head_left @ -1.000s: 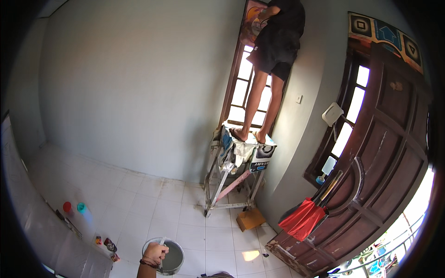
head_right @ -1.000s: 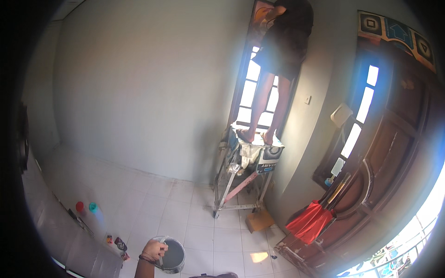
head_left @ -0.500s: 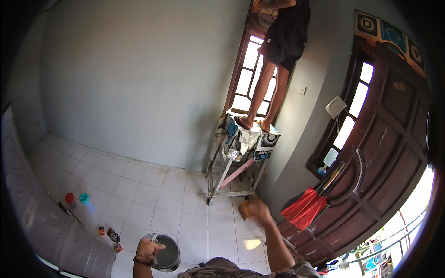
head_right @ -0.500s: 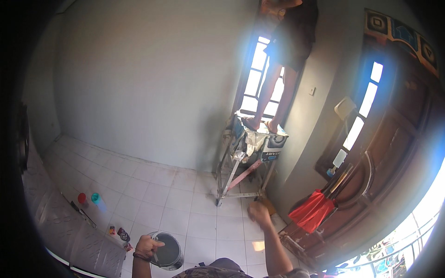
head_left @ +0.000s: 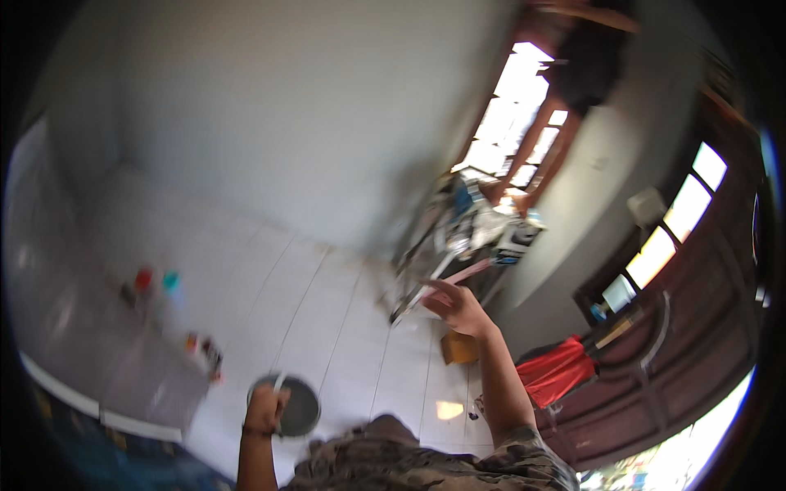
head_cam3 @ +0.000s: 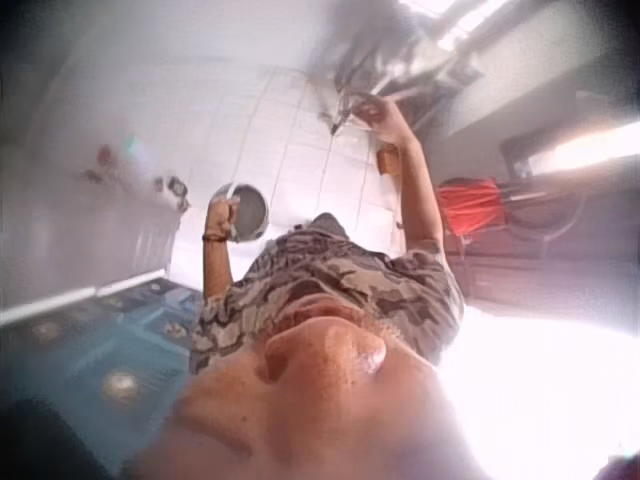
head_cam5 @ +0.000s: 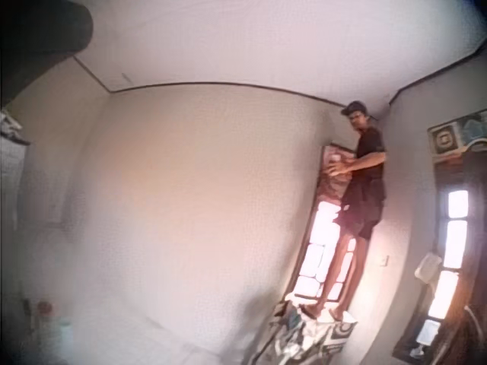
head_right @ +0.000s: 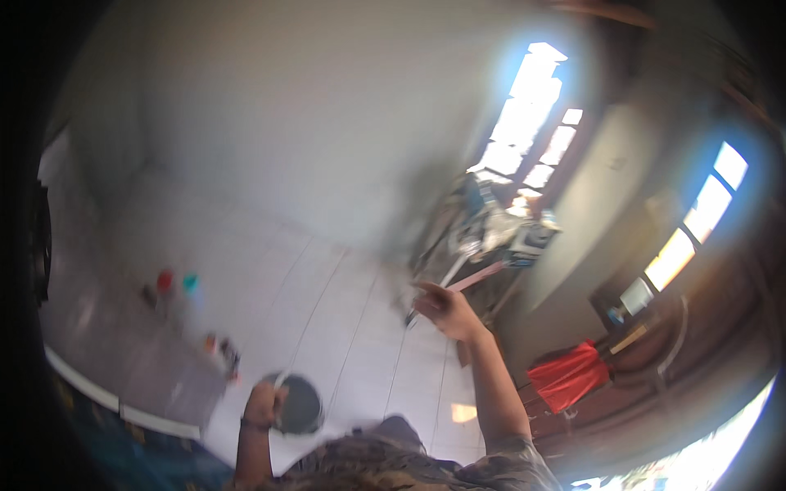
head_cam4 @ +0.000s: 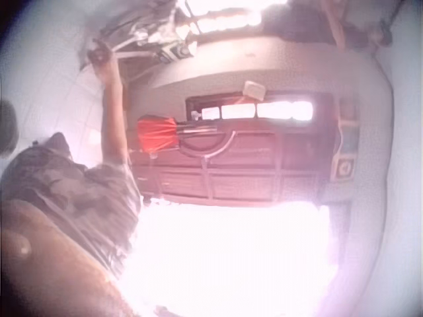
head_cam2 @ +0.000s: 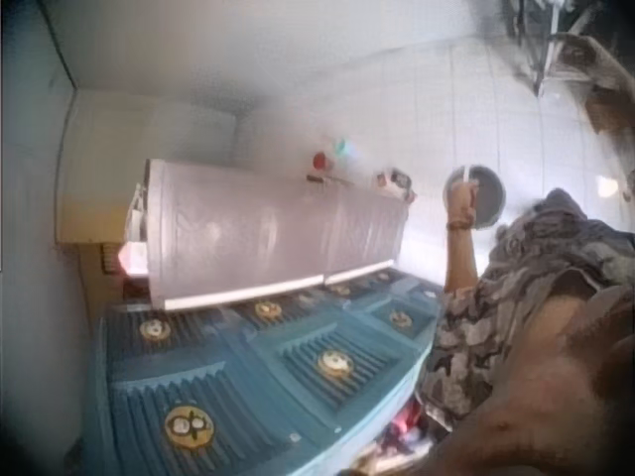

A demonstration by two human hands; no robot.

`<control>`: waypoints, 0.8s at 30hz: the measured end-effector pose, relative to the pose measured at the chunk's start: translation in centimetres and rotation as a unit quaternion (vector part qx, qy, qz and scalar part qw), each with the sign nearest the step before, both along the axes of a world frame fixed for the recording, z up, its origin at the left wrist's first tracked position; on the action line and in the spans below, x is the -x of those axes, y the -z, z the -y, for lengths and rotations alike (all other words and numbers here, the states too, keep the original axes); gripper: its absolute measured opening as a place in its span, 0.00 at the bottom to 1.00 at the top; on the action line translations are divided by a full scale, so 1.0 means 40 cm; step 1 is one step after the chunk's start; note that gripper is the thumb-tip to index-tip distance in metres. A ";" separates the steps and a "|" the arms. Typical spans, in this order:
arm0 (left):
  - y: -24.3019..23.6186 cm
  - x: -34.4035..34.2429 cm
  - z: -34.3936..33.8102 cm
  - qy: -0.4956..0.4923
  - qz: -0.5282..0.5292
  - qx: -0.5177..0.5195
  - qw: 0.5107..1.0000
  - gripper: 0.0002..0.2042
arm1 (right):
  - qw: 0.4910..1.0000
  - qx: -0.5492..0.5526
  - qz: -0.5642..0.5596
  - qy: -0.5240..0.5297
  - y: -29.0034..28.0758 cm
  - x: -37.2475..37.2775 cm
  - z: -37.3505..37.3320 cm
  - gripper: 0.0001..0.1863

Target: The person stirs a grey liquid in a bucket using a wooden stick on a tiled balcony. They then pour the liquid into a smaller container and carry it into a cluttered room, placing it on the floor.

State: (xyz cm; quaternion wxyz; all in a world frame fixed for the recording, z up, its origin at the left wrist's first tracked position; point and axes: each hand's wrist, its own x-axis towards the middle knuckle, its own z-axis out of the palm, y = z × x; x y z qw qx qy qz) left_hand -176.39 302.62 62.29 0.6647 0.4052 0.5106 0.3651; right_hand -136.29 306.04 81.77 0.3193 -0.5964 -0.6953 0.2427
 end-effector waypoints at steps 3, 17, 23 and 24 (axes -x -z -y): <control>0.028 -0.020 -0.034 0.001 0.018 -0.014 1.000 0.15 | 0.966 0.187 0.138 0.112 0.459 -0.243 0.065 0.26; 0.294 0.019 -0.342 -0.204 -0.049 0.285 0.935 0.14 | 0.606 0.733 -0.122 0.284 1.092 -0.501 0.379 0.07; 0.288 -0.024 -0.601 -0.290 0.006 0.309 0.906 0.12 | 0.679 0.614 -0.196 0.350 1.088 -0.651 -0.226 0.10; 0.292 -0.025 -0.647 -0.306 0.010 0.303 0.902 0.13 | 0.781 0.525 -0.198 0.275 1.082 -0.637 -0.385 0.08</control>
